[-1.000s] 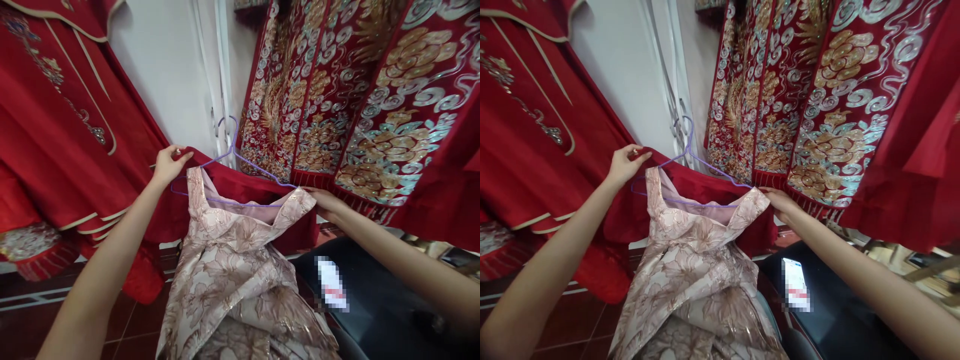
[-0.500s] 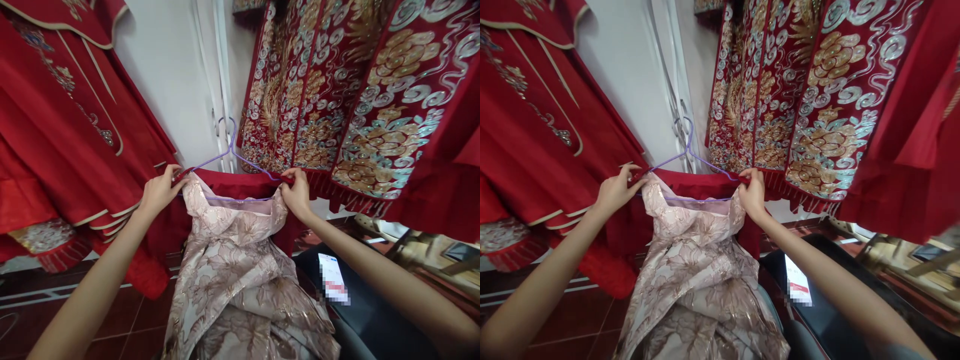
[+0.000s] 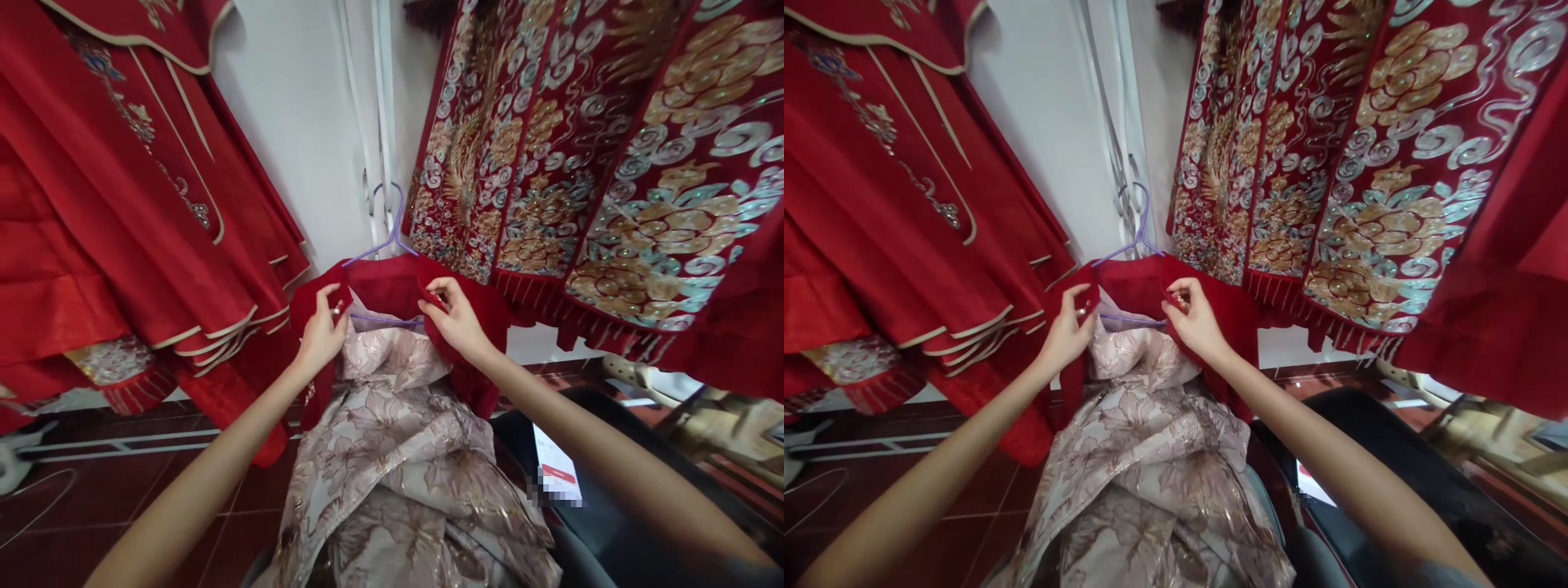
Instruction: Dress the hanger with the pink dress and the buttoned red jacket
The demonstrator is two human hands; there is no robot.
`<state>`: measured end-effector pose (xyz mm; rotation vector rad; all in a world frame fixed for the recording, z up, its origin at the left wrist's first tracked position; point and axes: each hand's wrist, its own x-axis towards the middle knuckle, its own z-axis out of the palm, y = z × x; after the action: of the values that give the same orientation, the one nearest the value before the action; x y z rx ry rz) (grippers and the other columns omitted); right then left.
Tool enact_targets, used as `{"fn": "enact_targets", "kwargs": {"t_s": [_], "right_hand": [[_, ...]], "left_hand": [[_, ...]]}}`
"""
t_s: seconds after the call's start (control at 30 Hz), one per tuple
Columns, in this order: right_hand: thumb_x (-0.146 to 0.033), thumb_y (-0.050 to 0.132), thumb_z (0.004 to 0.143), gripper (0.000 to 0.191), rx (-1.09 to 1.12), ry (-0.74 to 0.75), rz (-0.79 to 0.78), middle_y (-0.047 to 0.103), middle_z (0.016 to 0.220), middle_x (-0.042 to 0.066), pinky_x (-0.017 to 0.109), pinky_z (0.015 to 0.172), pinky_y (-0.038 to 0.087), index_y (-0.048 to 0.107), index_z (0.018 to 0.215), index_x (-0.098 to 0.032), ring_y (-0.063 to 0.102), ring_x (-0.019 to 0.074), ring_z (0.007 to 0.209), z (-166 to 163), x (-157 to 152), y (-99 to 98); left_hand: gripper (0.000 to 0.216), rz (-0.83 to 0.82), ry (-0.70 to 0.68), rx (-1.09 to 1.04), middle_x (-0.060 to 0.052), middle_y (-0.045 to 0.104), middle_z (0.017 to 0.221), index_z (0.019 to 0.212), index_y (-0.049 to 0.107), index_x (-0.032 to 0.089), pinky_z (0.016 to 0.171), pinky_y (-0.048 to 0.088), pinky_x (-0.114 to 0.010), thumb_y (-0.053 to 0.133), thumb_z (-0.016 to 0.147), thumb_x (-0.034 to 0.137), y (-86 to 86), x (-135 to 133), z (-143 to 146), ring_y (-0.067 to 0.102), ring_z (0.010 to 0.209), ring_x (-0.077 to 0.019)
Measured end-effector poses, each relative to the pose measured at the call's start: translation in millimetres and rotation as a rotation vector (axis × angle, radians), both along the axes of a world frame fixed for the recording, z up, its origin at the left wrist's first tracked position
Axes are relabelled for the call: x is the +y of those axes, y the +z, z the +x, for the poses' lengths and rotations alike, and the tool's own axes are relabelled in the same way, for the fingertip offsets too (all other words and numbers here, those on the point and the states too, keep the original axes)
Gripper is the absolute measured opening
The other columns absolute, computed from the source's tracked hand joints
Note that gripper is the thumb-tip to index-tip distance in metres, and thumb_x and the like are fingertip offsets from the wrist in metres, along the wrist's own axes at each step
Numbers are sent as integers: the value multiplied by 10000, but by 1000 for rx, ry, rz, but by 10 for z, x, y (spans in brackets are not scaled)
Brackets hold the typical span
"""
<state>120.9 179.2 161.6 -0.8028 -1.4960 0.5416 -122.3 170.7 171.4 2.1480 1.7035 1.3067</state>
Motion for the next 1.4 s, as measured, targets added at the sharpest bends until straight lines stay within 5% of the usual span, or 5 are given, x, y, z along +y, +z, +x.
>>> {"fn": "enact_targets", "kwargs": {"t_s": [0.33, 0.5, 0.8, 1.1, 1.4], "right_hand": [[-372, 385, 956, 305, -834, -212, -17, 631, 843, 94, 305, 706, 455, 547, 767, -196, 623, 218, 757, 245, -101, -333], [-370, 416, 950, 284, -770, -22, 106, 618, 830, 84, 333, 722, 490, 504, 734, -208, 619, 214, 739, -209, -122, -420], [-336, 676, 780, 546, -87, -2, 25, 574, 1055, 70, 322, 729, 546, 339, 1198, -241, 634, 183, 828, 4, -273, -407], [-326, 542, 895, 273, -236, 287, 1, 618, 1135, 58, 357, 859, 560, 543, 1159, -255, 637, 182, 992, -104, -367, -274], [-320, 519, 910, 148, -205, 186, 96, 672, 992, 38, 336, 822, 568, 574, 1020, -236, 667, 173, 906, -287, -140, -135]], "left_hand": [[184, 85, 109, 143, -35, 638, 800, 964, 470, 230, 625, 431, -292, 423, 899, 396, 94, -32, 120, 637, 673, -216], [147, 62, -106, 138, -41, 655, 835, 1002, 457, 236, 621, 437, -281, 471, 856, 218, -38, -1, 577, 654, 689, -206], [218, 237, 21, -216, -13, 617, 837, 971, 470, 232, 724, 479, -267, 612, 816, 290, -294, -243, 544, 627, 790, -154], [137, 194, -52, -297, -45, 689, 950, 922, 607, 213, 821, 506, -314, 579, 857, 330, -241, -262, 548, 656, 882, -176], [120, 114, -143, -277, -48, 706, 954, 905, 626, 213, 793, 521, -306, 592, 836, 305, -214, -227, 493, 672, 897, -186]]}}
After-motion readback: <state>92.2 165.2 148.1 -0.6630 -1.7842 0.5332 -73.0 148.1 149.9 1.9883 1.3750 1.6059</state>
